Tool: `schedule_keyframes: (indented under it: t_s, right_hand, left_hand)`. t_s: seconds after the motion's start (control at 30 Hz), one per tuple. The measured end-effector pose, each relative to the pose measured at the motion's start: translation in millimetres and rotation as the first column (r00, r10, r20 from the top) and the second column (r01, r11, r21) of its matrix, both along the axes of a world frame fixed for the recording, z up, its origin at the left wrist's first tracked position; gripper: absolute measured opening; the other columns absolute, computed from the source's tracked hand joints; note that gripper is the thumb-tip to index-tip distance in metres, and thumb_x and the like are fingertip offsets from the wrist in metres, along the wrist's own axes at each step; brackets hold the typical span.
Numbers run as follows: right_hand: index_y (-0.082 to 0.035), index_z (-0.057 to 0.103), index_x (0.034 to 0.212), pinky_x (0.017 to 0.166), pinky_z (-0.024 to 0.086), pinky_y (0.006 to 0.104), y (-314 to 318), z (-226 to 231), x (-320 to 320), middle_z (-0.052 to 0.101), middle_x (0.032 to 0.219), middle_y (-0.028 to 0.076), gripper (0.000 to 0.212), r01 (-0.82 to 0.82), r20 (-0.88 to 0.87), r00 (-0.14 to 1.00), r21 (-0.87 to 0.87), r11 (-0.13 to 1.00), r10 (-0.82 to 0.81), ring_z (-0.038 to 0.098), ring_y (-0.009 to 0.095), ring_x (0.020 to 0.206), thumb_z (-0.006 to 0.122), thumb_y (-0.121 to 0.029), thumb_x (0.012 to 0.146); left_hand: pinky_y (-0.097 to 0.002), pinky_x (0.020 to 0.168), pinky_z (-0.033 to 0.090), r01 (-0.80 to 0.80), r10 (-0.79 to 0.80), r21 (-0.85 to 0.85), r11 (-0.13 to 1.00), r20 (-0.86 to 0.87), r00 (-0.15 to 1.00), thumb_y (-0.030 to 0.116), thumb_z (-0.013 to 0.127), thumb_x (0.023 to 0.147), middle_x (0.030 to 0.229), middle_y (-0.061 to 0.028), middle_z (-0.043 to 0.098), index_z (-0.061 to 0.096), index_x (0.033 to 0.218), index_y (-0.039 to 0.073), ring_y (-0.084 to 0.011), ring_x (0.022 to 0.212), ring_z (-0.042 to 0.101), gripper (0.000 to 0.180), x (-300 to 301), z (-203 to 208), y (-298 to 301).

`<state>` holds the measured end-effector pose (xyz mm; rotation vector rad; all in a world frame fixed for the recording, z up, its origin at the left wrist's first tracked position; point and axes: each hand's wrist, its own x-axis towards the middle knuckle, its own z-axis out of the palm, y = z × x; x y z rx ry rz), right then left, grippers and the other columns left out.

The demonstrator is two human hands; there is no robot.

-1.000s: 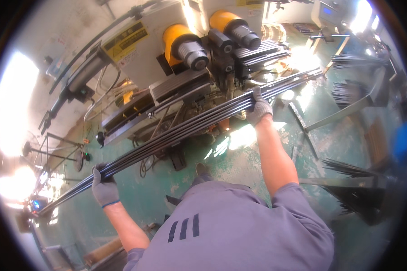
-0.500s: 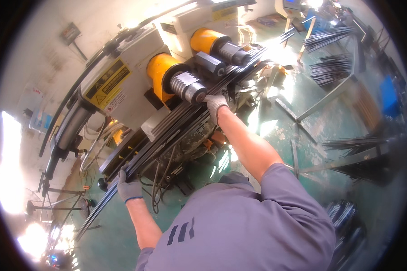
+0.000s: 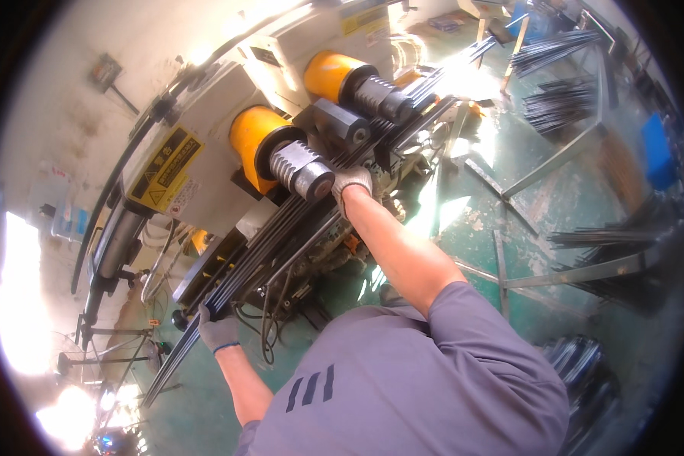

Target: The person picks up metal bars from a stack, inserts them into a machine to bend them, and then places the bent bars onto another stack.

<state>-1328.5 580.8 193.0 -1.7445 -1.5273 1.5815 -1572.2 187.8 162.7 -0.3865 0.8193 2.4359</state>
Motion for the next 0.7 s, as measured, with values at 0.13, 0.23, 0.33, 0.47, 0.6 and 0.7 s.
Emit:
schedule_keyframes:
  t_s: [0.13, 0.23, 0.33, 0.47, 0.6, 0.7]
  right_hand:
    - [0.006, 0.066, 0.128, 0.084, 0.053, 0.0357, -7, 13, 9, 0.074, 0.116, 0.012, 0.050, 0.059, -0.224, 0.971, -0.128, 0.990, -0.087, 0.069, 0.020, 0.097, 0.071, -0.033, 0.096]
    - [0.005, 0.065, 0.129, 0.085, 0.052, 0.0363, 6, -19, 8, 0.074, 0.119, 0.013, 0.050, 0.058, -0.265, 0.961, -0.095, 0.994, -0.082, 0.068, 0.020, 0.098, 0.070, -0.032, 0.096]
    - [0.005, 0.066, 0.128, 0.087, 0.052, 0.0369, 14, -33, 10, 0.074, 0.119, 0.013, 0.048, 0.007, -0.273, 0.961, -0.093, 0.996, -0.032, 0.068, 0.021, 0.099, 0.070, -0.031, 0.096]
    - [0.004, 0.067, 0.126, 0.088, 0.052, 0.0376, 13, -39, 7, 0.074, 0.119, 0.014, 0.045, -0.030, -0.281, 0.960, -0.080, 0.996, 0.007, 0.068, 0.022, 0.101, 0.069, -0.029, 0.095]
    - [0.003, 0.067, 0.129, 0.091, 0.050, 0.0385, -5, 5, 26, 0.074, 0.119, 0.014, 0.048, -0.084, -0.252, 0.966, -0.113, 0.990, 0.053, 0.067, 0.022, 0.104, 0.070, -0.031, 0.095]
    - [0.001, 0.066, 0.132, 0.092, 0.049, 0.0382, 4, -2, 23, 0.073, 0.120, 0.012, 0.054, -0.087, -0.226, 0.972, -0.120, 0.989, 0.058, 0.066, 0.023, 0.105, 0.073, -0.036, 0.094]
  left_hand:
    - [-0.0554, 0.114, 0.049, -0.129, 0.131, -0.068, 0.989, 0.029, 0.991, 0.022, 0.053, 0.110, 0.123, -0.0213, 0.069, 0.064, 0.124, -0.009, -0.0384, 0.122, 0.064, 0.035, -6, -9, 16]
    - [-0.0559, 0.117, 0.047, -0.029, 0.027, -0.089, 0.996, -0.019, 0.999, 0.024, 0.052, 0.110, 0.129, -0.0215, 0.069, 0.066, 0.122, -0.005, -0.0380, 0.125, 0.063, 0.035, 2, -18, 35]
    - [-0.0553, 0.117, 0.047, -0.001, 0.011, -0.116, 0.993, 0.083, 0.997, 0.025, 0.053, 0.110, 0.130, -0.0198, 0.070, 0.069, 0.124, -0.001, -0.0368, 0.126, 0.064, 0.034, 41, 14, 78]
    - [-0.0571, 0.113, 0.051, 0.115, -0.123, -0.165, 0.979, -0.037, 0.992, 0.022, 0.062, 0.105, 0.137, -0.0212, 0.068, 0.066, 0.131, -0.004, -0.0390, 0.126, 0.065, 0.037, 57, 3, 95]
    - [-0.0483, 0.110, 0.053, 0.164, -0.165, -0.125, 0.979, -0.003, 0.986, 0.024, 0.057, 0.109, 0.127, -0.0151, 0.072, 0.068, 0.125, 0.000, -0.0327, 0.121, 0.067, 0.031, 56, 20, 88]
    - [-0.0483, 0.112, 0.053, 0.150, -0.150, -0.008, 0.989, -0.119, 0.981, 0.023, 0.056, 0.109, 0.129, -0.0161, 0.071, 0.068, 0.126, -0.002, -0.0326, 0.122, 0.066, 0.032, 12, 4, 43]
